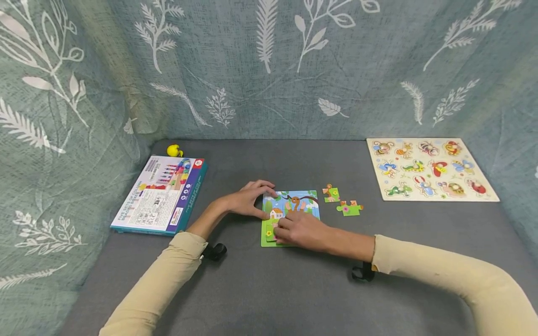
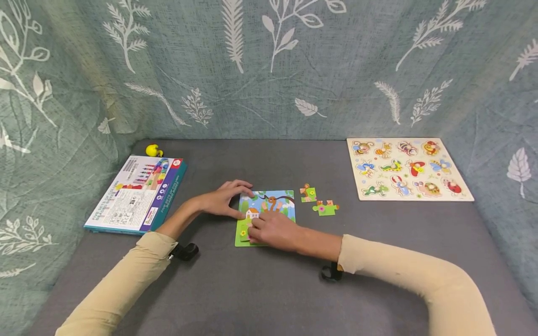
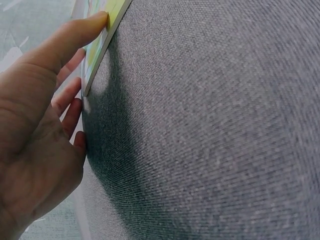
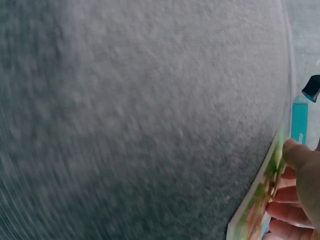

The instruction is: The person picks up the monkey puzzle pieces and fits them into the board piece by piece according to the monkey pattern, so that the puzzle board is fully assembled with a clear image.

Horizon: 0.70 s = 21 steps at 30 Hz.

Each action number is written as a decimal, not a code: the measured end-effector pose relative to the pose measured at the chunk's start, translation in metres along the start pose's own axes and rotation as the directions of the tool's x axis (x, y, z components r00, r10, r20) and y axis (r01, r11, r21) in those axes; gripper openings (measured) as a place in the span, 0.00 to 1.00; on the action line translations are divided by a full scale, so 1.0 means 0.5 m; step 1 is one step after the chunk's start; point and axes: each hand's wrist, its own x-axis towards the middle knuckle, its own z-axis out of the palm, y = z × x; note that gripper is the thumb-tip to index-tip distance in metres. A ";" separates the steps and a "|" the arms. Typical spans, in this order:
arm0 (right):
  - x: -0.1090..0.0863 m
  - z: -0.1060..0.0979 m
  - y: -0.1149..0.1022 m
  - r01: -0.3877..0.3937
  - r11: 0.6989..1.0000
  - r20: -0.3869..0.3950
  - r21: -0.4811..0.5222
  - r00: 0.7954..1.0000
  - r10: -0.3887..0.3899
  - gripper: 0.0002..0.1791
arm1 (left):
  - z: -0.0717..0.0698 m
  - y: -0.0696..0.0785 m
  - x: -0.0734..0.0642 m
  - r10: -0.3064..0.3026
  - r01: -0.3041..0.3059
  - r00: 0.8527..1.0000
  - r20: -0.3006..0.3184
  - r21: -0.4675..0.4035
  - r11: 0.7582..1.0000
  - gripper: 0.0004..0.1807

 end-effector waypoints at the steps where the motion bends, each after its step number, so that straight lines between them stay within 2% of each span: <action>1: -0.001 0.001 -0.001 -0.002 1.000 0.000 -0.007 1.000 0.002 0.11 | 0.000 0.001 0.000 0.000 0.000 1.000 0.000 -0.001 1.000 0.30; 16: -0.008 0.010 -0.013 -0.069 0.998 0.008 -0.006 0.998 0.069 0.11 | 0.007 0.000 0.000 -0.021 0.021 1.000 0.001 0.017 1.000 0.30; 21: -0.009 0.007 -0.012 -0.084 0.996 0.040 0.019 0.996 0.083 0.12 | 0.004 0.000 0.000 -0.013 0.013 1.000 -0.004 0.020 1.000 0.30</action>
